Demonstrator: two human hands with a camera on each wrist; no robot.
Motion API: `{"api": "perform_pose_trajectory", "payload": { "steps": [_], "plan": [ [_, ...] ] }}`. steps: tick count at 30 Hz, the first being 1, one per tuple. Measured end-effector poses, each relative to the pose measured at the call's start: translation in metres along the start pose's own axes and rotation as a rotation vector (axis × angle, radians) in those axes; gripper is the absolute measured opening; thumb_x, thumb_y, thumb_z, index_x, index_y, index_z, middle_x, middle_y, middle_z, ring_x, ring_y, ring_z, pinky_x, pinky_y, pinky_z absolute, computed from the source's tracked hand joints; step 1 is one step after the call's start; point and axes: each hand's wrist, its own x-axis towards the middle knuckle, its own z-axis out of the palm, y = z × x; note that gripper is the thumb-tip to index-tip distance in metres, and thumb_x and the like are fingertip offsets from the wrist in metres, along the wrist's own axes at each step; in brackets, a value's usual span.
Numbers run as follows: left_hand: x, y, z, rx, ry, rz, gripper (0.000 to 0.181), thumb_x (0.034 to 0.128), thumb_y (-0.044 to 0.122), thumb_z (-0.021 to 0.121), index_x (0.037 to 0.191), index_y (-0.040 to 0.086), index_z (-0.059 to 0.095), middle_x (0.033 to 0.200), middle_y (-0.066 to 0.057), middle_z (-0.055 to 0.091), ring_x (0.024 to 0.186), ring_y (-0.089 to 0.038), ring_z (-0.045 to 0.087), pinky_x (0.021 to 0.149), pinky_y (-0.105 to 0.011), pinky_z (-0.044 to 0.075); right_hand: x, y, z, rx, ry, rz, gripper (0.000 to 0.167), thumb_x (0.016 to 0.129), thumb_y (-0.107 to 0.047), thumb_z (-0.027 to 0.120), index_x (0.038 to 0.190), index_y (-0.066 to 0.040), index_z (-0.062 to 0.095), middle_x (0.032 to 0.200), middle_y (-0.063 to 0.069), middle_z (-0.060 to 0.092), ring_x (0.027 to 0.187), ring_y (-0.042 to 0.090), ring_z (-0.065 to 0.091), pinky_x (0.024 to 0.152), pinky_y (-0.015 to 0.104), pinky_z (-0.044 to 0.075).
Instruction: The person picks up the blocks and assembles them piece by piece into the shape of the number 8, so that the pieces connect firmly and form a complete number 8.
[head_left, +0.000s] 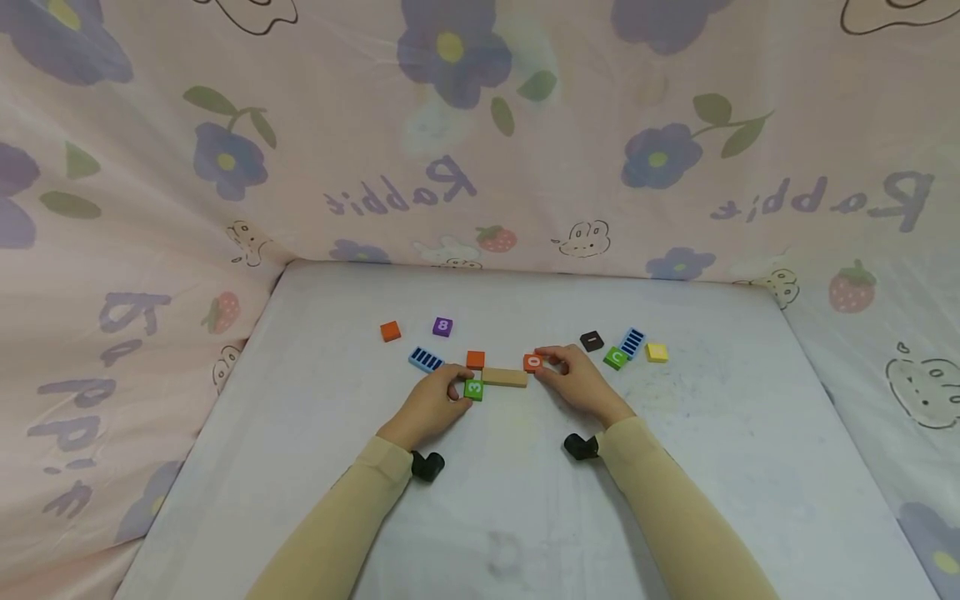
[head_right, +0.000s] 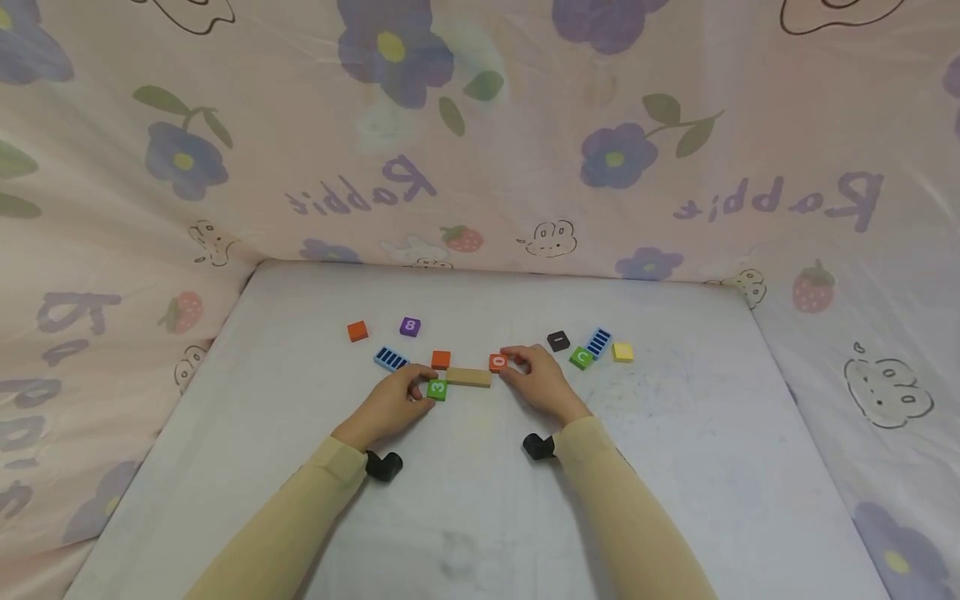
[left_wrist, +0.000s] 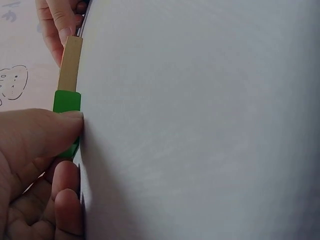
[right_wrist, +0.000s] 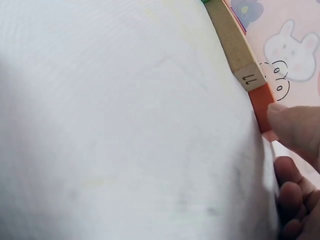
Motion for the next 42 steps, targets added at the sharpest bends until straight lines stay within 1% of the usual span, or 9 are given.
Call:
{"api": "perform_pose_trajectory", "payload": {
  "steps": [5, 11, 18, 21, 27, 32, 36, 38, 42],
  "plan": [
    [0.0, 0.0, 0.0, -0.005, -0.004, -0.007, 0.041, 0.0877, 0.016, 0.072, 0.126, 0.017, 0.058, 0.087, 0.0, 0.054, 0.079, -0.016, 0.05, 0.068, -0.031, 0.043, -0.001, 0.001, 0.0, 0.007, 0.01, 0.001, 0.045, 0.092, -0.034, 0.067, 0.134, -0.021, 0.057, 0.108, 0.005, 0.051, 0.093, 0.022, 0.045, 0.077, 0.036, 0.04],
    [0.0, -0.001, 0.0, -0.006, -0.005, -0.011, 0.041, 0.0879, 0.016, 0.072, 0.127, 0.017, 0.058, 0.087, 0.0, 0.054, 0.079, -0.016, 0.051, 0.068, -0.031, 0.043, -0.005, 0.004, -0.002, 0.018, 0.022, 0.011, 0.047, 0.091, -0.036, 0.067, 0.134, -0.02, 0.055, 0.115, 0.002, 0.053, 0.099, 0.022, 0.047, 0.085, 0.037, 0.04],
    [-0.001, -0.002, 0.001, -0.007, -0.006, -0.006, 0.041, 0.088, 0.016, 0.072, 0.126, 0.017, 0.058, 0.089, 0.0, 0.054, 0.08, -0.016, 0.051, 0.068, -0.031, 0.044, -0.023, 0.008, -0.019, 0.06, 0.052, 0.07, 0.044, 0.091, -0.04, 0.066, 0.129, -0.021, 0.057, 0.112, 0.001, 0.058, 0.097, 0.021, 0.052, 0.083, 0.037, 0.043],
    [-0.001, -0.002, 0.001, -0.012, -0.002, -0.009, 0.041, 0.0879, 0.017, 0.072, 0.126, 0.018, 0.058, 0.089, 0.0, 0.054, 0.081, -0.016, 0.051, 0.069, -0.031, 0.044, -0.032, 0.014, -0.029, 0.069, 0.088, 0.076, 0.045, 0.091, -0.042, 0.066, 0.13, -0.019, 0.057, 0.113, 0.003, 0.058, 0.098, 0.021, 0.053, 0.082, 0.037, 0.045],
    [0.0, -0.002, 0.002, -0.013, -0.007, -0.015, 0.041, 0.0884, 0.018, 0.072, 0.127, 0.019, 0.058, 0.09, 0.0, 0.054, 0.082, -0.017, 0.051, 0.069, -0.031, 0.044, -0.045, 0.033, -0.046, 0.065, 0.172, 0.048, 0.047, 0.092, -0.04, 0.065, 0.13, -0.012, 0.057, 0.115, 0.007, 0.059, 0.099, 0.021, 0.055, 0.077, 0.034, 0.048],
    [-0.001, -0.001, 0.001, -0.013, -0.011, -0.017, 0.041, 0.0886, 0.018, 0.071, 0.127, 0.018, 0.058, 0.09, 0.0, 0.054, 0.082, -0.017, 0.051, 0.069, -0.031, 0.044, -0.049, 0.045, -0.056, 0.04, 0.241, 0.062, 0.05, 0.092, -0.042, 0.064, 0.13, -0.011, 0.056, 0.115, 0.009, 0.057, 0.098, 0.023, 0.053, 0.08, 0.038, 0.046],
    [-0.001, -0.001, 0.0, -0.015, -0.015, -0.017, 0.04, 0.0886, 0.018, 0.071, 0.127, 0.019, 0.058, 0.09, 0.0, 0.054, 0.081, -0.017, 0.051, 0.069, -0.032, 0.044, -0.052, 0.053, -0.062, 0.037, 0.287, 0.08, 0.052, 0.093, -0.039, 0.064, 0.133, -0.007, 0.054, 0.115, 0.013, 0.055, 0.1, 0.026, 0.053, 0.084, 0.04, 0.044],
    [-0.001, -0.001, 0.0, -0.011, -0.014, -0.015, 0.04, 0.0887, 0.018, 0.071, 0.127, 0.019, 0.058, 0.089, 0.0, 0.054, 0.081, -0.017, 0.051, 0.068, -0.031, 0.044, -0.052, 0.057, -0.064, 0.035, 0.303, 0.092, 0.051, 0.094, -0.037, 0.064, 0.133, -0.006, 0.053, 0.114, 0.014, 0.054, 0.1, 0.026, 0.054, 0.083, 0.039, 0.044],
    [0.0, -0.001, 0.001, -0.003, -0.012, -0.002, 0.04, 0.0887, 0.017, 0.071, 0.127, 0.018, 0.058, 0.088, 0.0, 0.054, 0.08, -0.016, 0.05, 0.068, -0.031, 0.043, -0.052, 0.062, -0.065, 0.029, 0.322, 0.101, 0.048, 0.094, -0.032, 0.064, 0.132, -0.004, 0.054, 0.112, 0.014, 0.055, 0.095, 0.024, 0.054, 0.078, 0.031, 0.044]
  ]
}}
